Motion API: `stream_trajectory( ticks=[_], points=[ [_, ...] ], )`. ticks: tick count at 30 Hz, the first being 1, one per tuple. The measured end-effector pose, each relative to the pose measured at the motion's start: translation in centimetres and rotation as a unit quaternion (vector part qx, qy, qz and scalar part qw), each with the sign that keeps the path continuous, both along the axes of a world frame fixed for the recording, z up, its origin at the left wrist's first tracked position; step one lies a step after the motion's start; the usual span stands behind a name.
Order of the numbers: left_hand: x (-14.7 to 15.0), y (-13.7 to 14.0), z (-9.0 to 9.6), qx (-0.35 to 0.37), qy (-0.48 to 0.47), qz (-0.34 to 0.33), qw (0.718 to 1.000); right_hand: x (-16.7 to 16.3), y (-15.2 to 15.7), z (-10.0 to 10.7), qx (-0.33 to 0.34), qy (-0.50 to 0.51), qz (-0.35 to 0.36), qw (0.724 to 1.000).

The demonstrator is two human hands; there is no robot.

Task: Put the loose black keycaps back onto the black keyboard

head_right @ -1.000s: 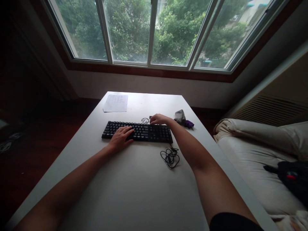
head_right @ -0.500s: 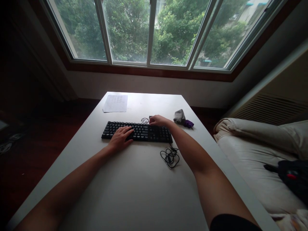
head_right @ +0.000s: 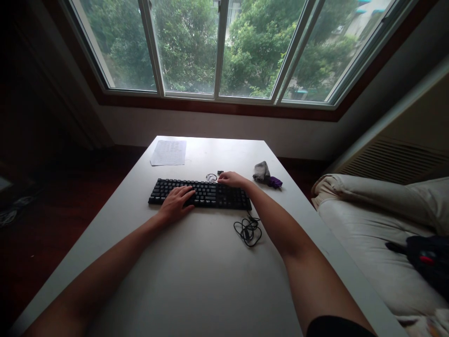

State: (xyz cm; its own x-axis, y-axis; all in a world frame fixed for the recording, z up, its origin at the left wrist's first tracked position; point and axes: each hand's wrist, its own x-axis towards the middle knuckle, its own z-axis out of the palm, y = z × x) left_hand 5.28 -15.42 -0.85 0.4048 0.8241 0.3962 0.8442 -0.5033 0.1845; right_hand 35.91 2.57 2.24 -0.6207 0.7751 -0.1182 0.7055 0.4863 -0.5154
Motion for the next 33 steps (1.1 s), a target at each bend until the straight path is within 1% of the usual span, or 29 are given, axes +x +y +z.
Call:
stream_trajectory(
  ticks=[3, 8, 14, 16, 18, 19, 21, 22, 24, 25, 29, 33],
  points=[
    [0.0, 0.0, 0.0, -0.001, -0.003, 0.001, 1.0, 0.2, 0.5, -0.8, -0.002, -0.027, -0.011, 1.0],
    [0.1, 0.1, -0.1, -0.002, 0.001, -0.001, 1.0, 0.4, 0.9, -1.7, -0.018, -0.021, -0.011, 1.0],
    [0.2, 0.2, -0.2, -0.003, -0.003, 0.002, 1.0, 0.4, 1.6, -2.0, -0.011, -0.028, 0.013, 0.999],
    [0.1, 0.2, -0.1, -0.003, -0.003, 0.002, 1.0, 0.3, 1.8, -2.1, -0.011, -0.023, 0.007, 1.0],
    [0.1, 0.1, 0.0, -0.003, -0.002, 0.001, 1.0, 0.0, 1.9, -2.2, 0.017, -0.013, -0.036, 0.999],
    [0.1, 0.1, 0.0, -0.004, -0.001, 0.0, 1.0, -0.3, 2.0, -2.3, 0.045, -0.007, -0.067, 0.997],
    [0.1, 0.2, 0.0, -0.005, -0.002, -0.002, 1.0, -1.0, 2.1, -2.5, 0.123, 0.001, -0.125, 0.984],
    [0.1, 0.2, 0.0, -0.006, -0.003, -0.001, 1.0, -1.4, 2.1, -2.6, 0.164, -0.001, -0.143, 0.976],
    [0.2, 0.3, 0.0, -0.006, -0.003, 0.002, 1.0, -2.2, 2.3, -2.7, 0.228, -0.021, -0.156, 0.961],
    [0.2, 0.3, 0.0, -0.007, -0.002, 0.003, 1.0, -2.6, 2.4, -2.7, 0.247, -0.036, -0.155, 0.956],
    [0.2, 0.3, 0.0, -0.008, -0.002, 0.003, 1.0, -3.8, 2.7, -2.6, 0.271, -0.093, -0.149, 0.946],
    [0.2, 0.3, 0.1, -0.007, 0.0, 0.001, 1.0, -4.0, 2.6, -2.5, 0.287, -0.101, -0.135, 0.943]
  ],
)
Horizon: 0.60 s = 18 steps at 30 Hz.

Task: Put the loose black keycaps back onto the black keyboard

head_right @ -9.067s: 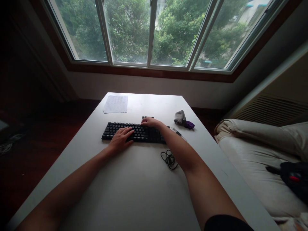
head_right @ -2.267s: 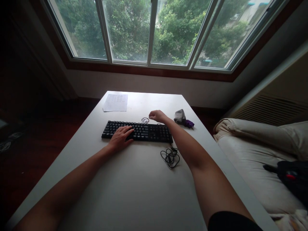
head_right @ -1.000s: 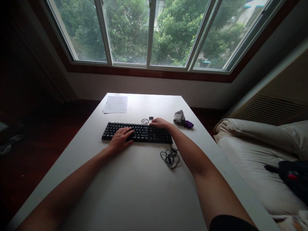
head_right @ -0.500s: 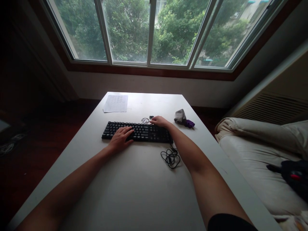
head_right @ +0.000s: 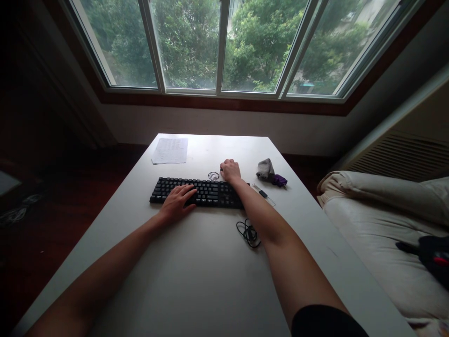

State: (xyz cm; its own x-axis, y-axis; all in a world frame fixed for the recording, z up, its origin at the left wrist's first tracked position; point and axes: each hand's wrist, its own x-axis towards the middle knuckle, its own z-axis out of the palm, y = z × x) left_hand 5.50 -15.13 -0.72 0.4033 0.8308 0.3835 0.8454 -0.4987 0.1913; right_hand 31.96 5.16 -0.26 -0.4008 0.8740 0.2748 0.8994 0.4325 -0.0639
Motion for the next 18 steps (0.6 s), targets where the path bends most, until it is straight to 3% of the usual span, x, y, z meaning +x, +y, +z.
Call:
stream_trajectory(
  ticks=[5, 11, 15, 18],
  points=[
    [-0.1, 0.0, -0.1, 0.003, 0.001, 0.0, 1.0, 1.3, -0.3, 0.6, -0.029, 0.038, 0.039, 0.998],
    [-0.1, -0.1, -0.3, 0.002, -0.004, 0.0, 1.0, 4.2, -0.4, 2.8, -0.175, 0.117, 0.107, 0.972],
    [-0.1, -0.2, -0.2, 0.003, -0.004, -0.001, 1.0, 5.2, -0.8, 4.7, -0.302, 0.089, 0.14, 0.939],
    [0.0, -0.2, -0.1, 0.004, -0.005, -0.002, 1.0, 5.3, -1.2, 5.4, -0.341, 0.049, 0.154, 0.926]
  ],
)
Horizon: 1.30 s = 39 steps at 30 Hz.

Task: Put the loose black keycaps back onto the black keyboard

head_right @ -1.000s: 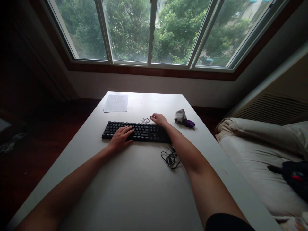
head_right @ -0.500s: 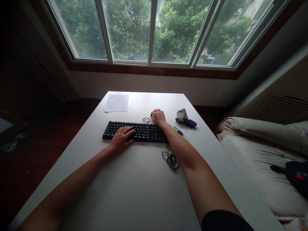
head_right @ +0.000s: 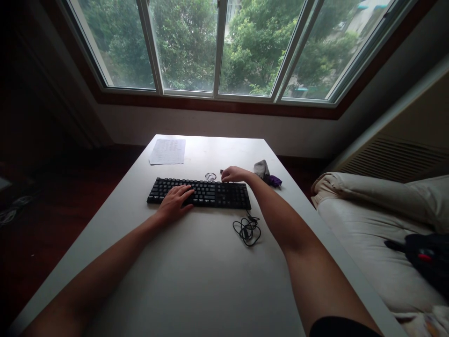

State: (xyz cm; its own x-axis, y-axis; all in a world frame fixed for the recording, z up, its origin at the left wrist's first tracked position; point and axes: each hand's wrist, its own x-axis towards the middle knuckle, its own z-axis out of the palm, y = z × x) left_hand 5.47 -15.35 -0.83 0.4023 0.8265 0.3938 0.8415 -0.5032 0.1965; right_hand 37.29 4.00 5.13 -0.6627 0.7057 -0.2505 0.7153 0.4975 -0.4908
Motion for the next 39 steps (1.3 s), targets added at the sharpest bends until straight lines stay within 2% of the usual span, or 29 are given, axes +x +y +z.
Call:
stream_trajectory(
  ticks=[13, 21, 27, 30, 34, 39],
  points=[
    [-0.1, 0.0, -0.1, 0.005, 0.005, -0.001, 1.0, -0.9, -0.4, 0.0, 0.033, -0.043, 0.034, 0.998],
    [0.0, 0.0, -0.1, 0.002, 0.006, -0.001, 1.0, -0.9, -1.4, -1.1, 0.083, -0.045, 0.025, 0.995],
    [0.0, 0.0, 0.0, 0.005, 0.0, -0.001, 1.0, -0.2, -1.3, -1.5, 0.022, 0.021, -0.011, 0.999],
    [0.0, 0.0, 0.0, 0.005, -0.001, -0.001, 1.0, 0.2, -1.0, -2.1, 0.03, 0.039, -0.042, 0.998],
    [-0.1, 0.0, -0.2, 0.005, 0.004, -0.001, 1.0, 0.5, -0.8, -3.4, 0.046, 0.022, -0.039, 0.998],
    [-0.1, 0.1, -0.2, 0.003, 0.006, 0.0, 1.0, 0.6, -1.1, -4.6, 0.038, 0.057, -0.051, 0.996]
  ],
)
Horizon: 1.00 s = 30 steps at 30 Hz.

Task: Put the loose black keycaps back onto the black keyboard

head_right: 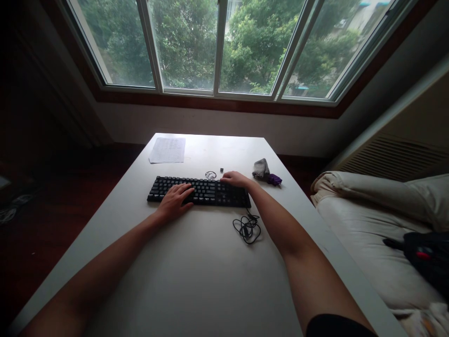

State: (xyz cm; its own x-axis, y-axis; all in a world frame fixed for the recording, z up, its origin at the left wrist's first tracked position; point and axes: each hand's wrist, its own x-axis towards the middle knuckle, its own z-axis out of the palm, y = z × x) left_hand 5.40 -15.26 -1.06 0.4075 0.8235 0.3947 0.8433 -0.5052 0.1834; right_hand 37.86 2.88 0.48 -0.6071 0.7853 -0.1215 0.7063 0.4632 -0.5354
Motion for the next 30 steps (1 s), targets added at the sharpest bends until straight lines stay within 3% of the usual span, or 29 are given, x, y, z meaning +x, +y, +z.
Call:
stream_trajectory(
  ticks=[7, 13, 23, 30],
  points=[
    [0.1, 0.0, 0.0, -0.001, 0.004, 0.002, 1.0, 0.7, -1.5, -0.6, 0.01, 0.111, 0.006, 0.994],
    [0.2, -0.1, 0.0, -0.003, -0.002, 0.003, 1.0, 0.6, -1.9, 0.2, 0.006, 0.098, -0.002, 0.995],
    [0.2, -0.1, 0.2, -0.005, 0.0, 0.003, 1.0, 0.3, -0.6, 0.9, -0.098, 0.078, -0.038, 0.991],
    [0.1, -0.1, 0.1, -0.005, -0.003, 0.0, 1.0, 0.1, -0.2, -0.2, -0.046, 0.093, -0.05, 0.993]
  ],
)
